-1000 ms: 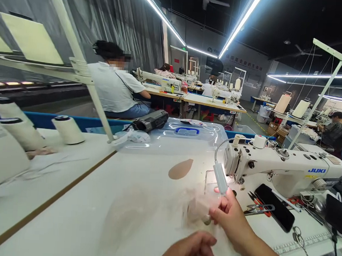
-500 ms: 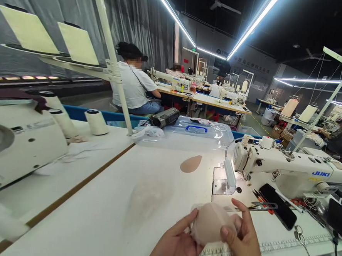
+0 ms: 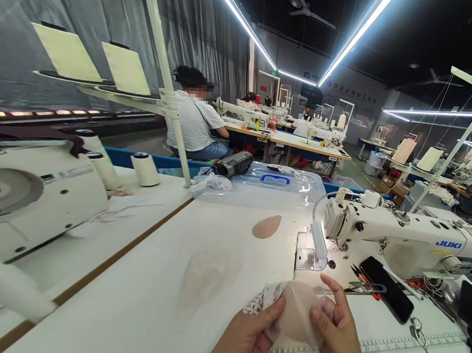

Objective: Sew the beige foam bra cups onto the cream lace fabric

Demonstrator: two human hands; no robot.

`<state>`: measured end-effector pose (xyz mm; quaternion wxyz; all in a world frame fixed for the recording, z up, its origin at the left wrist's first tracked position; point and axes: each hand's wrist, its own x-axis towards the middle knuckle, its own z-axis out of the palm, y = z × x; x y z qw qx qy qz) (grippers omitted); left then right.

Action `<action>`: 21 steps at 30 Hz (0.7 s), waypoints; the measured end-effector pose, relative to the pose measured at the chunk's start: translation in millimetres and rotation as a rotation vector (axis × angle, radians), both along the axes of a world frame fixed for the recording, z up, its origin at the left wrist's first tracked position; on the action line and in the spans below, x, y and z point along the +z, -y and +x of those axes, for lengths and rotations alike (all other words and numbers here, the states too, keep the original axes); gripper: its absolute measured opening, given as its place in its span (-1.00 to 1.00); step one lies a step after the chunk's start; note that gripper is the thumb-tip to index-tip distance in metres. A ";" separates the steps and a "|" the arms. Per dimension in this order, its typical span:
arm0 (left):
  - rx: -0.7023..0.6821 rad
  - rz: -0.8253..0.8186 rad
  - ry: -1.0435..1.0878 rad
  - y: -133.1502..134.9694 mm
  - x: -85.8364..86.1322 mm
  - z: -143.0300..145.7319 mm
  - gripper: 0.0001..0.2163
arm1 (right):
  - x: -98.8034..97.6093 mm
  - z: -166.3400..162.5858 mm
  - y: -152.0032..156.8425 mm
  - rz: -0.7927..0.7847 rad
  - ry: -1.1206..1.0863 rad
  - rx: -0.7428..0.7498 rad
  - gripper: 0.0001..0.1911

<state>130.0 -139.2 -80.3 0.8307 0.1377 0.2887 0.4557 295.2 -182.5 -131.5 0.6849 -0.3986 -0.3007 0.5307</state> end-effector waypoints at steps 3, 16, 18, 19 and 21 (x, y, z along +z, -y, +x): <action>-0.052 0.005 0.001 -1.7 -2.5 0.8 -0.68 | -3.4 -0.5 0.5 0.012 0.012 -0.022 -0.05; -0.193 0.096 -0.021 -5.1 0.9 16.9 -0.71 | -6.6 -3.5 -1.3 0.034 0.042 -0.079 -0.09; -0.216 0.122 -0.054 -8.8 1.6 17.3 -0.70 | -10.5 -0.3 0.6 0.039 0.074 -0.040 -0.06; -0.224 0.140 -0.073 -11.2 3.5 16.3 -0.70 | -12.3 2.6 2.3 0.042 0.102 -0.006 -0.02; -0.245 0.227 -0.121 -17.3 10.6 11.1 -0.68 | -13.8 12.2 6.5 0.050 0.173 0.091 0.06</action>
